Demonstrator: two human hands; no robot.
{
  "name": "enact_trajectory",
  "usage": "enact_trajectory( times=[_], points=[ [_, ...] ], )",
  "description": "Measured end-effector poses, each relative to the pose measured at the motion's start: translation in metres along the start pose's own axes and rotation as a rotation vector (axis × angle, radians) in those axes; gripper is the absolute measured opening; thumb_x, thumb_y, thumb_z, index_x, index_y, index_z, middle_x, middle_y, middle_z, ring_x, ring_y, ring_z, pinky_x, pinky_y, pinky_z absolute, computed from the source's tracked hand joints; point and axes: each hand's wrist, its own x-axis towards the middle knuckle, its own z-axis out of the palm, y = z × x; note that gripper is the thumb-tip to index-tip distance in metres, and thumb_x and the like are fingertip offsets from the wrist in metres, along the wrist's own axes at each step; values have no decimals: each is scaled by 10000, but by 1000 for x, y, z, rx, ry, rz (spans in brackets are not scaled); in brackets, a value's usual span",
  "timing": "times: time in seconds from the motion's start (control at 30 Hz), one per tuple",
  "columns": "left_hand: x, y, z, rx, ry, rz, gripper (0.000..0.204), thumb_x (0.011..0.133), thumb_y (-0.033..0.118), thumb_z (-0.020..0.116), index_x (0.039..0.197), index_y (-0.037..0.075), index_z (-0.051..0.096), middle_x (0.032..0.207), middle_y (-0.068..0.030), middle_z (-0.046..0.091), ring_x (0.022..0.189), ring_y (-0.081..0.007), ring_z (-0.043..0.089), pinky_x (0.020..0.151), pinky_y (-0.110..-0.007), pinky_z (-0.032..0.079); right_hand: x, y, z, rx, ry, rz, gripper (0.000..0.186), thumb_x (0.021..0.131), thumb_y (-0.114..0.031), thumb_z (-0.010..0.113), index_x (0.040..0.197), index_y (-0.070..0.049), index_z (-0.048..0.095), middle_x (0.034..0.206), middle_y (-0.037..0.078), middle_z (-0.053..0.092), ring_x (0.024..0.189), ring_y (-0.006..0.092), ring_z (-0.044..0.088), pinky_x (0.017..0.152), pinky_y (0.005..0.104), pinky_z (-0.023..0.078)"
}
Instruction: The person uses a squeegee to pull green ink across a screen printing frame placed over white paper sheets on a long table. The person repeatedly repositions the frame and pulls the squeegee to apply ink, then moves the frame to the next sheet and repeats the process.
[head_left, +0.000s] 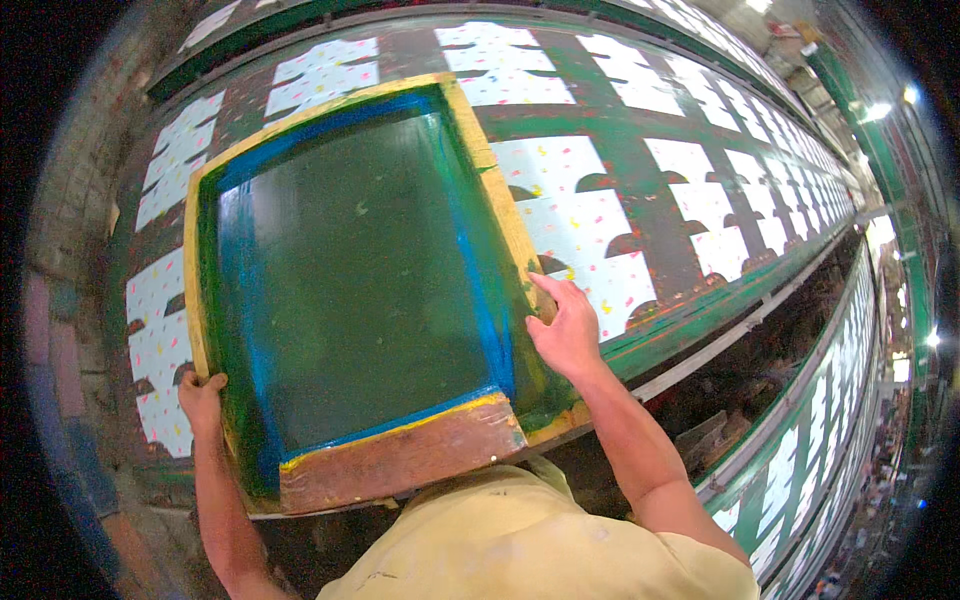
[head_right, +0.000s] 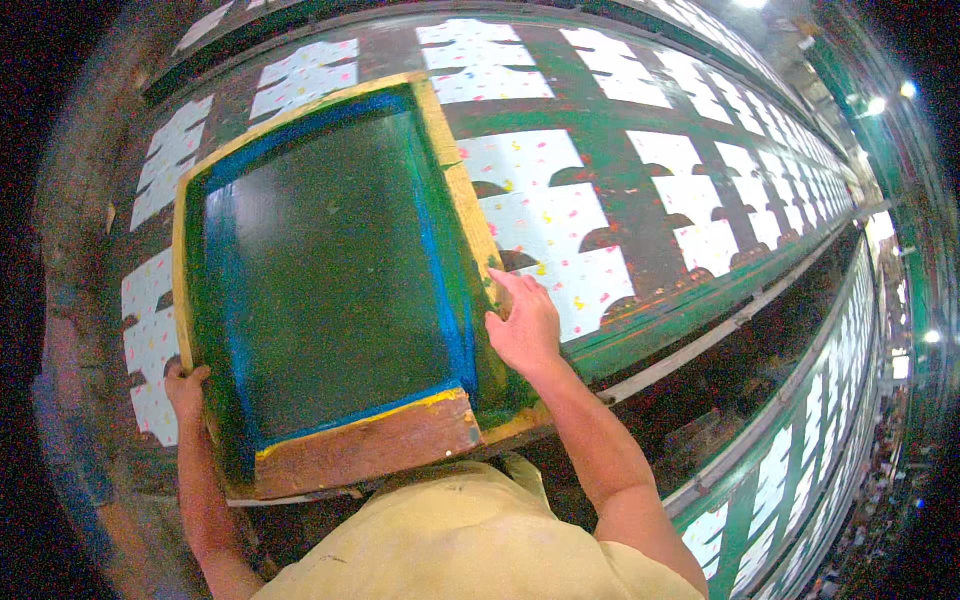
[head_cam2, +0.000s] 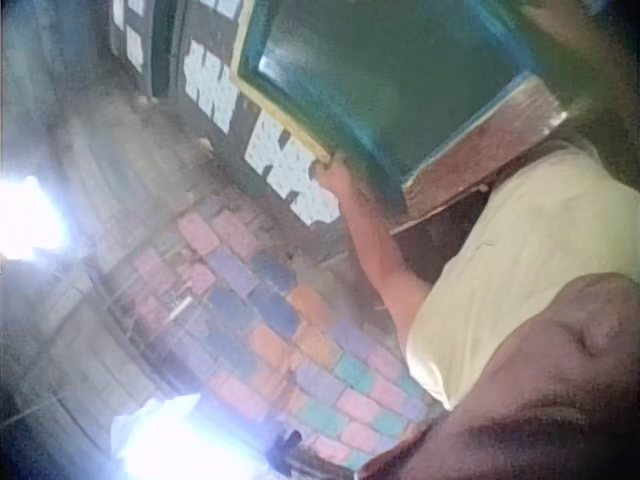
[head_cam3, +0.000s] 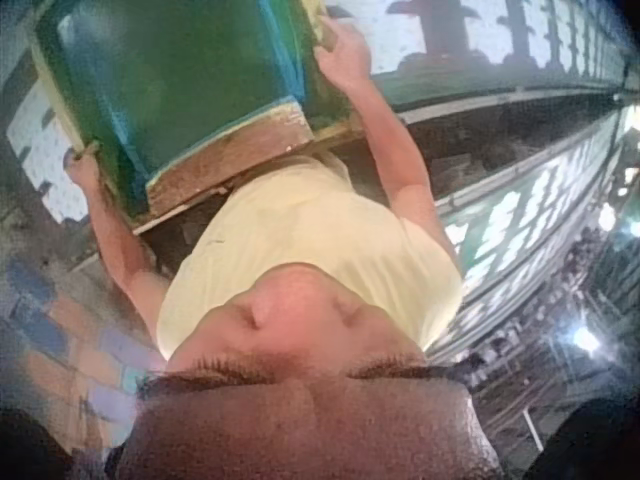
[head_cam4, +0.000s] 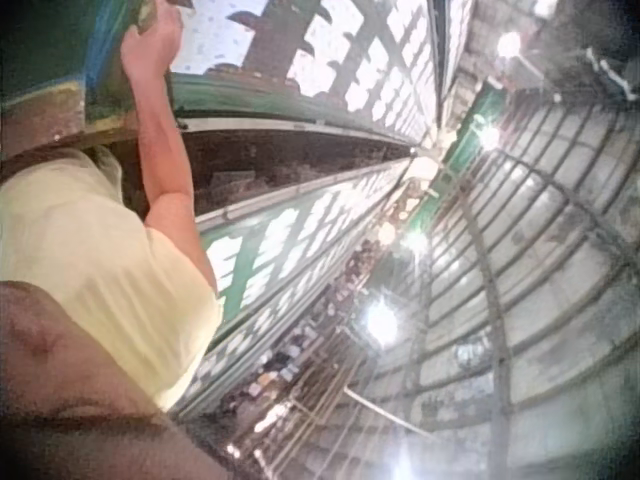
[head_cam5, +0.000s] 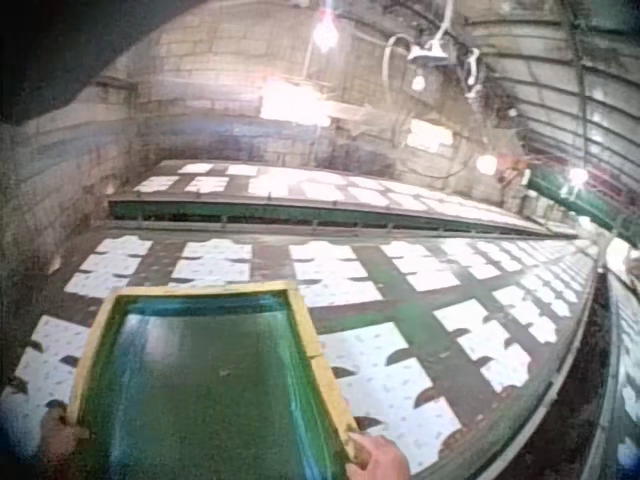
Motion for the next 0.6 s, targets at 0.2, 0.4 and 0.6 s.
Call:
enact_trajectory(
  times=[0.2,0.4,0.6],
  points=[
    [-45,66,65,-121,10,132,278,760,52,919,889,6,677,816,-17,664,721,-155,584,682,-352,504,26,90,-45,35,75,2,682,789,0,864,1447,-109,719,1313,199,736,1230,414,713,1068,472,583],
    [-120,151,157,7,37,86,306,745,78,959,898,3,704,825,-38,707,734,-161,632,695,-349,521,48,212,-99,68,131,119,695,786,-7,810,1464,-124,717,1377,191,748,1319,412,696,1162,481,545],
    [-204,235,243,17,55,57,305,761,71,938,955,-39,730,874,-112,756,770,-223,678,730,-392,556,62,312,-156,98,112,244,717,809,122,763,1496,-76,707,1429,158,751,1324,289,728,1116,402,581]
  ],
)
